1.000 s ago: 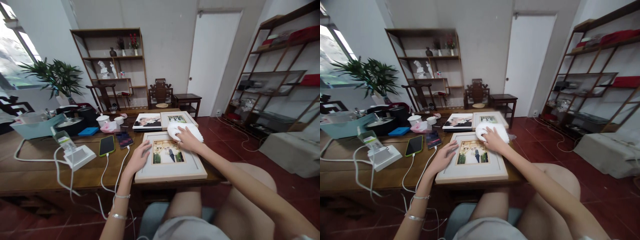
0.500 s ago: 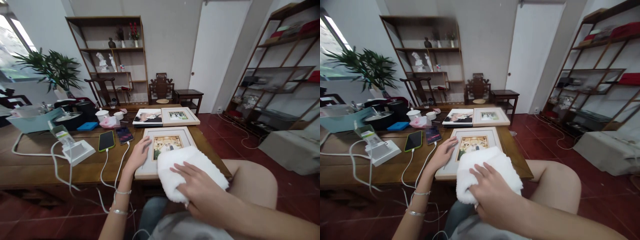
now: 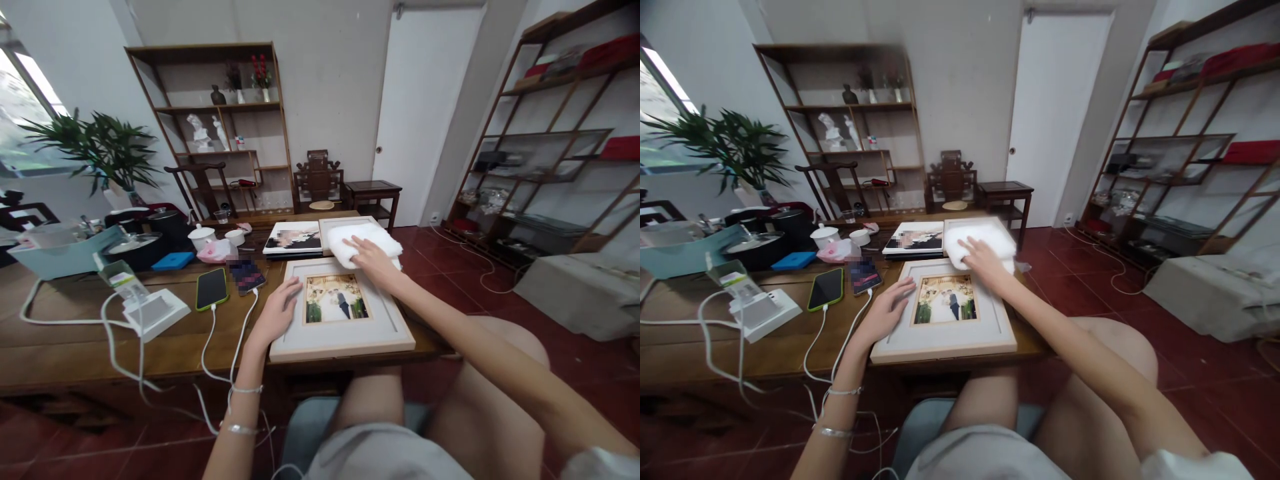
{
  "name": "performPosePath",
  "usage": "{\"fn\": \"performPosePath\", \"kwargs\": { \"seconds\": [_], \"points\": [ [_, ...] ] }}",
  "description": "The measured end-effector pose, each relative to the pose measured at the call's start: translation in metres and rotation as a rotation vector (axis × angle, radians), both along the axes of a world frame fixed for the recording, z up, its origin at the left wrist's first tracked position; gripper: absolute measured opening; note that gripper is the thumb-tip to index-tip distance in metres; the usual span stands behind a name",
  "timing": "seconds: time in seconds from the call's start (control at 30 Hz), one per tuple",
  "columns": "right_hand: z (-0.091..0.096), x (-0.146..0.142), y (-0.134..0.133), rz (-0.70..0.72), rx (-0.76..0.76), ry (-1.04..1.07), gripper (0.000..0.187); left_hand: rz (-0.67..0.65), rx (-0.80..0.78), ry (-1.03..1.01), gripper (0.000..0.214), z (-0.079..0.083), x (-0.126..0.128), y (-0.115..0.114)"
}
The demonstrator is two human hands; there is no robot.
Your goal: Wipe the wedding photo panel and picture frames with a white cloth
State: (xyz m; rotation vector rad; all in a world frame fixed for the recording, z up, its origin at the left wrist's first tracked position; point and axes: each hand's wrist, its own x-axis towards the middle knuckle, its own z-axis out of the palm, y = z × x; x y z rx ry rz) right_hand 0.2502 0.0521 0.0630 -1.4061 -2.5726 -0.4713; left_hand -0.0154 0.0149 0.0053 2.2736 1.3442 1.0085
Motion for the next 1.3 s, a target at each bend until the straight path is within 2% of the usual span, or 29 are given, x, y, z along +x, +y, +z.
{"fn": "performPosePath", "kwargs": {
  "seconds": [0.13,0.23,0.3,0.47,0.57,0.63,0.7,0.83,0.93,1.03,1.1,1.17,1.23,1.3],
  "points": [
    [-0.014,-0.013,0.000,0.036,-0.053,-0.058,0.029,0.000,0.003,0.000,0.041,0.001,0.000,-0.001],
    [-0.015,-0.020,-0.019,0.040,-0.076,-0.083,0.027,0.009,0.009,-0.001,0.040,0.000,0.000,-0.001],
    [-0.011,-0.024,-0.043,0.053,-0.099,-0.102,0.025,0.019,0.014,-0.001,0.040,-0.001,0.000,-0.001],
    [0.001,-0.036,-0.125,0.136,-0.156,-0.130,0.018,0.027,0.023,0.006,0.040,-0.003,0.001,0.000],
    [0.000,-0.041,-0.152,0.202,-0.184,-0.065,0.018,0.017,0.026,0.013,0.041,-0.002,0.001,0.000],
    [-0.005,-0.040,-0.151,0.229,-0.210,0.010,0.021,0.007,0.029,0.018,0.041,-0.001,0.001,-0.001],
    [-0.013,-0.033,-0.135,0.226,-0.230,0.059,0.023,-0.004,0.033,0.022,0.043,0.000,0.000,-0.002],
    [-0.024,-0.015,-0.078,0.097,-0.190,0.063,0.029,-0.016,0.037,0.019,0.045,0.003,-0.001,-0.003],
    [-0.022,-0.005,-0.034,0.000,-0.125,0.087,0.036,-0.013,0.039,0.012,0.044,0.003,-0.001,-0.003],
    [-0.017,-0.001,-0.005,-0.053,-0.081,0.093,0.038,-0.005,0.043,0.003,0.044,0.001,-0.001,-0.002],
    [-0.016,-0.001,0.000,-0.049,-0.076,0.078,0.036,0.001,0.048,-0.003,0.044,0.001,-0.001,-0.002],
    [-0.016,-0.002,-0.009,-0.021,-0.087,0.051,0.033,0.006,0.054,-0.011,0.044,0.000,-0.001,-0.001],
    [-0.016,-0.005,-0.031,0.019,-0.110,0.019,0.031,0.013,0.058,-0.019,0.044,0.000,0.000,-0.001],
    [-0.013,-0.009,-0.064,0.060,-0.137,-0.009,0.030,0.016,0.056,-0.022,0.044,0.000,0.000,-0.001]
  ]
}}
